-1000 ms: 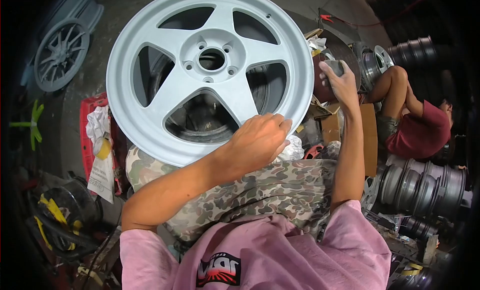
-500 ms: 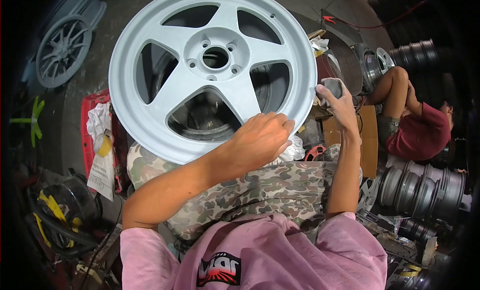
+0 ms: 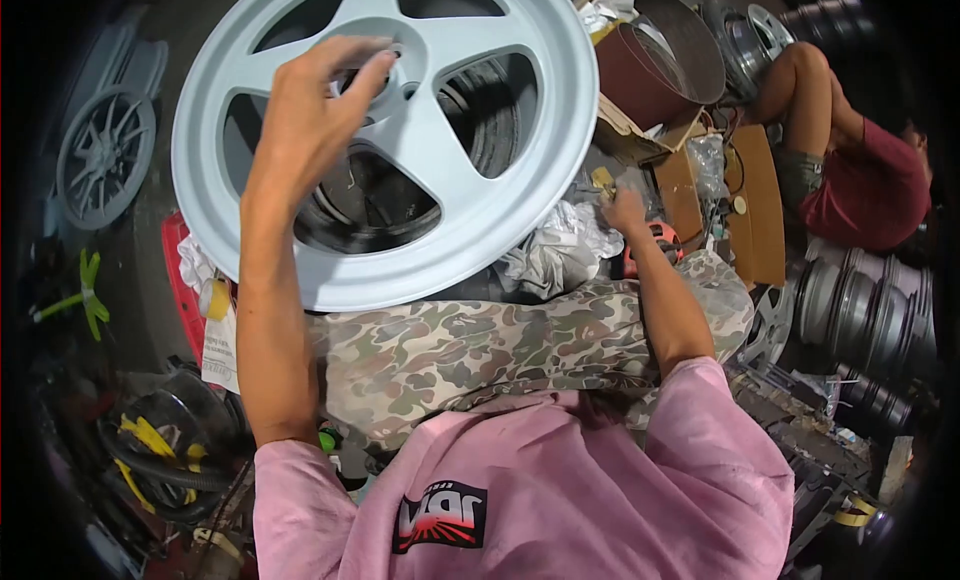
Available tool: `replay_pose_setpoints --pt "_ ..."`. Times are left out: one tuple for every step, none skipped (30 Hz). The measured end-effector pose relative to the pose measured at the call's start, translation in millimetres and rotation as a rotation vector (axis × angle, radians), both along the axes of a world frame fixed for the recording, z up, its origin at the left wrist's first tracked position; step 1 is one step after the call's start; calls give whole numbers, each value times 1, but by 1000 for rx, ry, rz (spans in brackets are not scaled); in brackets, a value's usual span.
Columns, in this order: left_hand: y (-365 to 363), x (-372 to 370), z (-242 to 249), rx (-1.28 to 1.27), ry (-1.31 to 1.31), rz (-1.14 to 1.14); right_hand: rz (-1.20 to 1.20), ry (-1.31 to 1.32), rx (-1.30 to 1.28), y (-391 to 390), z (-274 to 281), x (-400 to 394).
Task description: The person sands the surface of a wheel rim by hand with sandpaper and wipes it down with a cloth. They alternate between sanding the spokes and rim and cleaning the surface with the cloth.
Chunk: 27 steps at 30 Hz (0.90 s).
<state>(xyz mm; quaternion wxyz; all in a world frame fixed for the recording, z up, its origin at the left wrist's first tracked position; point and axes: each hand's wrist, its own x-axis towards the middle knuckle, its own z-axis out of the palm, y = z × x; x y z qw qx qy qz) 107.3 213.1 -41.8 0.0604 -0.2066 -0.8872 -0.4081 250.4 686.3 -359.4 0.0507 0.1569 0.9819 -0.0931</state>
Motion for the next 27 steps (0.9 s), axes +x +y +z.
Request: replay_pose_setpoints --pt "1 -2 -2 3 1 8 25 139 155 -32 35 4" --pt "2 -3 -4 6 2 18 14 135 147 -46 43 0" --pt "4 -4 -7 -2 -1 10 155 149 40 -56 46 -7" --pt "6 -4 -9 4 17 12 300 164 -69 -64 44 -13" --pt "7 -5 -10 11 38 17 379 117 -56 -73 14 -13" --pt "8 -5 -11 3 40 18 460 73 -42 -84 -17 -13" --pt "8 -6 -13 8 40 19 437 -99 -6 -109 -16 -17" --pt "9 -6 -14 13 43 22 415 -268 33 -130 -12 -17" --pt "9 -7 -16 25 78 15 301 -212 -50 -137 -43 -12" --pt "9 -7 -18 23 97 27 191 -150 -129 -143 -88 -6" --pt "10 -7 -20 38 89 27 180 -106 -21 -156 -107 1" --pt "11 -7 -19 55 82 27 165 -60 87 -167 -124 8" --pt "11 -6 -14 46 53 33 93 134 -143 -166 -155 11" --pt "11 -5 -11 57 65 46 25 319 -373 -162 -173 13" --pt "11 -5 -8 48 39 39 -22 440 -453 -174 -132 12" --pt "10 -3 -6 40 7 33 193 -134 -101 -158 -167 -6" --pt "10 -1 -3 51 4 31 220 144 -315 -142 -199 -5" --pt "10 -1 -5 64 2 44 244 420 -533 -129 -214 -5" --pt "9 -3 -7 100 25 25 257 416 -523 -118 -186 -9" --pt "10 -3 -8 134 49 5 136 317 -701 -106 -142 -17" --pt "11 0 -3 125 32 6 7 215 -874 -100 -93 -24" --pt "11 0 -3 134 36 11 -18 254 -851 -107 -26 -30" --pt "11 0 -3 149 48 4 -44 294 -829 -115 31 -34" --pt "10 0 -3 163 59 -2 -94 308 -946 -111 56 -46" --pt "9 1 -1 168 63 3 -144 319 -1065 -98 70 -61" --pt "9 2 2 163 70 6 -190 398 -1187 -81 74 -73" --pt "9 3 3 159 77 9 -202 445 -1170 -91 124 -75"
